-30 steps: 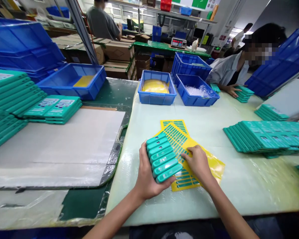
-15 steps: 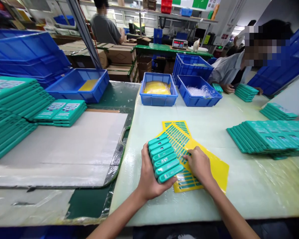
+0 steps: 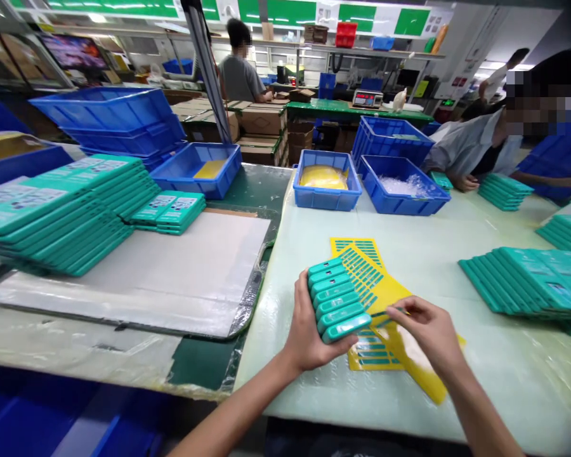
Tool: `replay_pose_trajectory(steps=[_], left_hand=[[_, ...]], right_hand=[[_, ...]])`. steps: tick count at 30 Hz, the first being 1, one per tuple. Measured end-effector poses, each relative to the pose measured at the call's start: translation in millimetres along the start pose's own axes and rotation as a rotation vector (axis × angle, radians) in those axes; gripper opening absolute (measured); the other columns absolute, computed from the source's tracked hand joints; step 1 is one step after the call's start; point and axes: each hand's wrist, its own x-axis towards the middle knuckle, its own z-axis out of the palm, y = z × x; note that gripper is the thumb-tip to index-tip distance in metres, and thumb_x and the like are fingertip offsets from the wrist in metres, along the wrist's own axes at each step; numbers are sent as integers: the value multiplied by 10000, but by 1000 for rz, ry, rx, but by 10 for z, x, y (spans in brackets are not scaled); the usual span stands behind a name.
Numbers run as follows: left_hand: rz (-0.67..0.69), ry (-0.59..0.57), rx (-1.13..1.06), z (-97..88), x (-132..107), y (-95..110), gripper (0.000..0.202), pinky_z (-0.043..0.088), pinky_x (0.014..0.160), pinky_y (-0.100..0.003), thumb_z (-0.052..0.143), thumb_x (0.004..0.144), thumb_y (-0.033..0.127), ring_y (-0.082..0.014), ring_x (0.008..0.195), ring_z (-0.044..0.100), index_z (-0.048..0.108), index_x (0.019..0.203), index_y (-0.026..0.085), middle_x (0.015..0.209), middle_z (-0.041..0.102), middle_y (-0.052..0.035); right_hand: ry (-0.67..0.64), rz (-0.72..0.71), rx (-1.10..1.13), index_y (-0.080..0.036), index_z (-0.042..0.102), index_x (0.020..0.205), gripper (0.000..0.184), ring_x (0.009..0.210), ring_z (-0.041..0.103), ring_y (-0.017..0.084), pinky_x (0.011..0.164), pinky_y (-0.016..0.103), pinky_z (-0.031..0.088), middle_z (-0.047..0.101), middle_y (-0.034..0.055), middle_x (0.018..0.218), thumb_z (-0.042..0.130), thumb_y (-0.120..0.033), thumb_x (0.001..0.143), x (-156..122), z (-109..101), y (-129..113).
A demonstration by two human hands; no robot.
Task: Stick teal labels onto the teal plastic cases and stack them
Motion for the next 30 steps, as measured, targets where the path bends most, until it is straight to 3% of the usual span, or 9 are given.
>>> replay_pose_trajectory(steps=[2,4,7,10,14,22,30], left_hand=[[-5,-2,-2,8,-1,6,1399,358,1284,-811,893,827,756,-531,1591,424,-38,1772,310,1712,343,-247],[-1,-6,9,14,-2,8,1407,344,1288,-819,898,821,759,-542,1603,398,-42,1767,311,1723,316,-254],[-8,-7,0,16,4,21,1421,354,1298,-795,922,801,739,-531,1598,409,-28,1760,293,1720,314,-257],[-23,-5,-24,15,17,48,1411,390,1292,-760,932,793,707,-503,1573,450,-14,1754,290,1697,350,-242],[-46,-9,-25,15,26,83,1447,413,1289,-735,958,765,694,-494,1550,467,-13,1752,272,1666,366,-239],[-30,-3,-17,14,39,112,1472,447,1269,-732,972,750,698,-497,1534,475,-20,1752,276,1664,348,-243],[-26,-1,-56,30,27,106,1463,445,1265,-740,982,754,676,-504,1537,470,-10,1756,283,1679,336,-238]], right_hand=[[-22,73,121,-171,804,816,448,722,693,190,655,274,553,764,76,806,1014,-546,692,-58,-149,-258],[24,45,176,-180,821,792,442,648,649,150,580,227,516,732,55,727,1018,-563,695,-90,-174,-592],[55,-63,122,-184,842,749,395,584,619,131,570,214,527,671,31,606,1028,-523,668,-93,71,-1086],[-36,-96,47,-176,850,720,341,594,634,139,571,222,528,715,53,633,996,-480,676,-75,462,-1392],[-125,-46,-20,-157,857,720,323,615,644,151,553,233,500,779,89,720,955,-460,666,-61,760,-1477],[-73,-63,-62,-159,846,710,339,607,654,179,540,268,521,779,103,720,924,-486,667,-44,790,-1472],[-162,32,-81,-169,776,602,320,522,587,147,461,238,468,689,68,600,876,-472,624,-42,882,-1577]])
